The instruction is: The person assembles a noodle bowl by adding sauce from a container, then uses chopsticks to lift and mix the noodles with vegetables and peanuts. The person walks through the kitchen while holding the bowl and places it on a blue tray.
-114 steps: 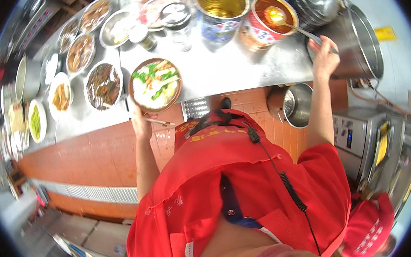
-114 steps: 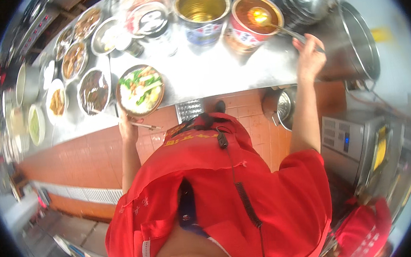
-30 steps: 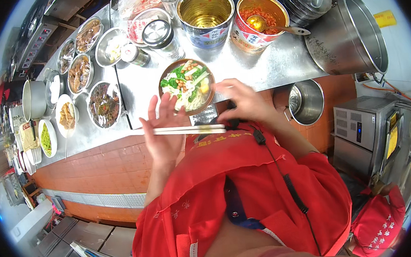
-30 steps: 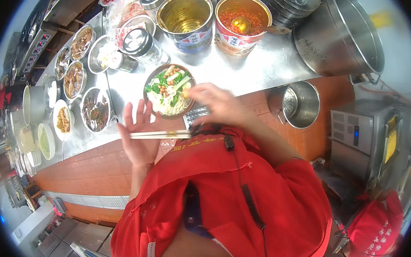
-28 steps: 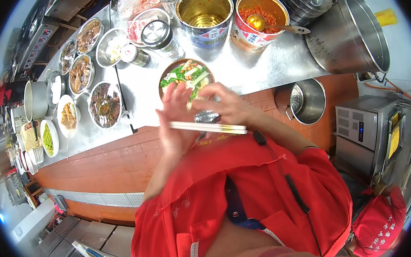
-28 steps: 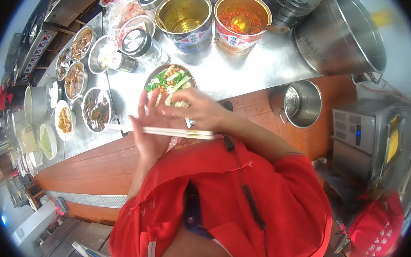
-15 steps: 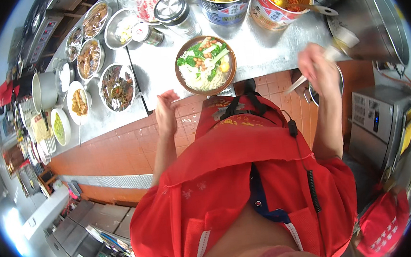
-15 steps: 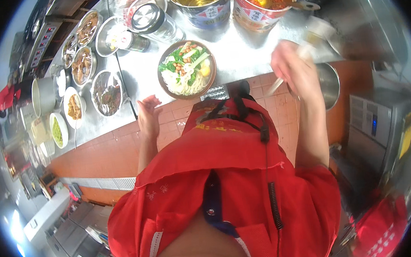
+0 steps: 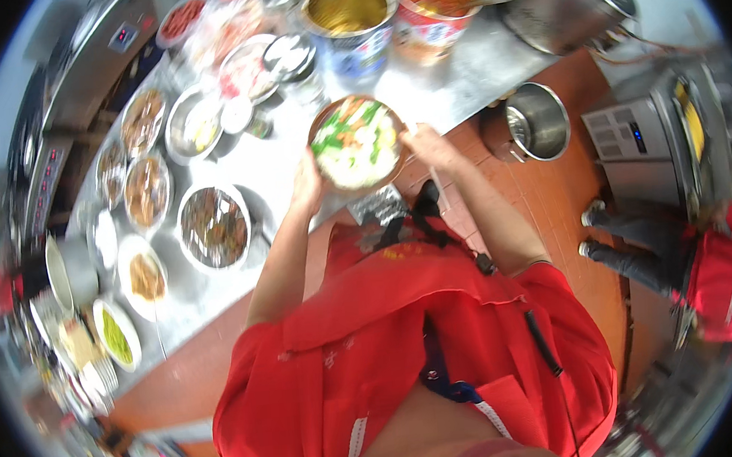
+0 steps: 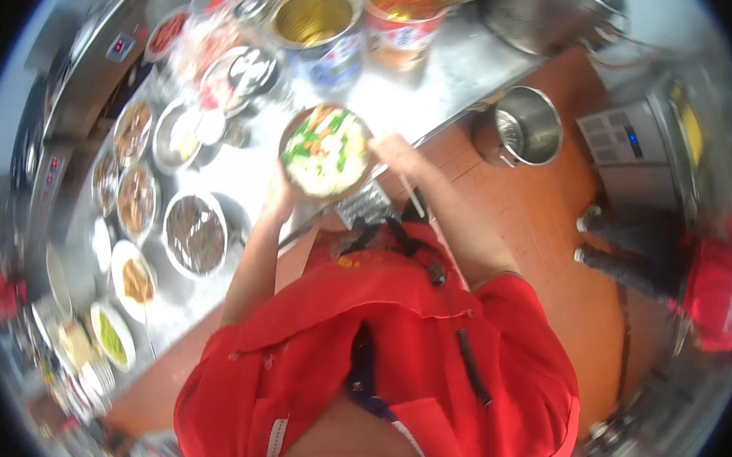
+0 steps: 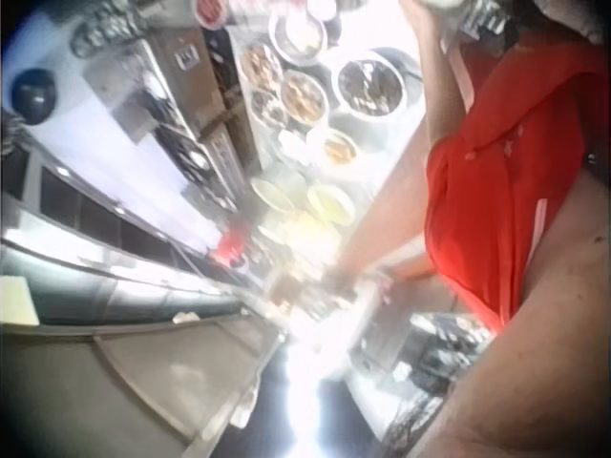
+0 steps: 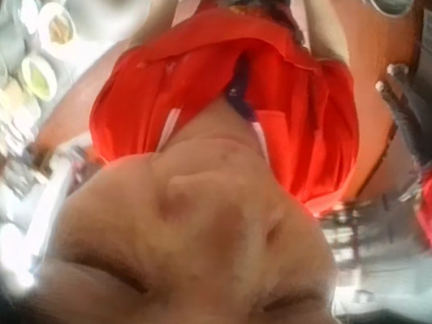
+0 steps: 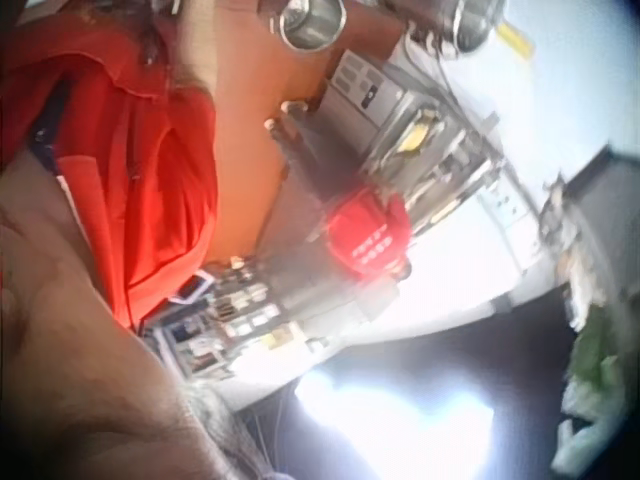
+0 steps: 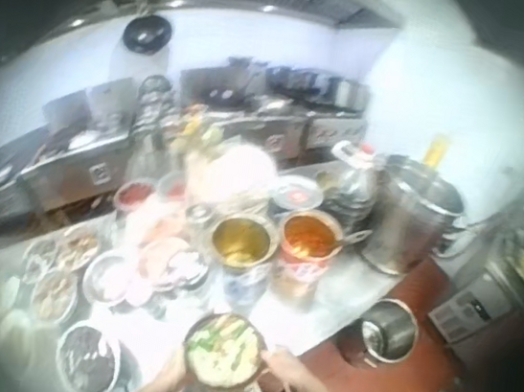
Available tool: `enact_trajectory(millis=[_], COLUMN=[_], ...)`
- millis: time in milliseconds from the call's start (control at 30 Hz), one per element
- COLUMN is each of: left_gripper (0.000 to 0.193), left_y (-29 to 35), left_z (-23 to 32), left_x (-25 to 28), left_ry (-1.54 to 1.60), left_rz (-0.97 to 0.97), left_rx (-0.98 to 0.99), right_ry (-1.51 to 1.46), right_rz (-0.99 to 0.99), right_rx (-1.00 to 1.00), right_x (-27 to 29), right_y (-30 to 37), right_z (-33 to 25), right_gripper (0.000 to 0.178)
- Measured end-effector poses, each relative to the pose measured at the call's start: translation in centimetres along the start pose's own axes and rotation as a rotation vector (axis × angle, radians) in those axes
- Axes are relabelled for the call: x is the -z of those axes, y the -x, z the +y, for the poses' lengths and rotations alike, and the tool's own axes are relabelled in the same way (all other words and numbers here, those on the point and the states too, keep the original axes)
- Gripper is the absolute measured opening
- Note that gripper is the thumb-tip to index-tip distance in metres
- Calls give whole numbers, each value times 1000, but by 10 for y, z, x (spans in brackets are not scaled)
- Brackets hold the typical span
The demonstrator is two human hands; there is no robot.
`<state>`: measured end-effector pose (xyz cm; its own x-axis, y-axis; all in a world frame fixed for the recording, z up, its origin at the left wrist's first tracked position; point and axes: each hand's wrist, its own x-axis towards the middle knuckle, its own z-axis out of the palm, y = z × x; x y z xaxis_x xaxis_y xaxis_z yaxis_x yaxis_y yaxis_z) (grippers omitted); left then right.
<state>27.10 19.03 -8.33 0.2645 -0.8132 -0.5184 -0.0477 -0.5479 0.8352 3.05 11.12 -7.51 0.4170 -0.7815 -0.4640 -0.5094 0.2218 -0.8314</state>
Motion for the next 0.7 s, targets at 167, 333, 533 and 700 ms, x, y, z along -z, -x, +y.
enact_trajectory(millis=[167,333,533,700], left_gripper=[61,70,72,75], left_y=[37,109,164,214], left_z=[52,105,124,119], left_x=[-61,-134,-215,-307], left_ry=[418,656,711,535], left_rz=[-350,-702,-851,-919], left_rx=[-119,81,299,323], right_ry=[-62,-158,-126,-273], right_rz=[164,208,311,503], right_rx=[181,291,182,142], right_x=[64,133,187,230], right_y=[55,157,270,382], right_z=[5,12,41,88], right_gripper=[34,31,31,31])
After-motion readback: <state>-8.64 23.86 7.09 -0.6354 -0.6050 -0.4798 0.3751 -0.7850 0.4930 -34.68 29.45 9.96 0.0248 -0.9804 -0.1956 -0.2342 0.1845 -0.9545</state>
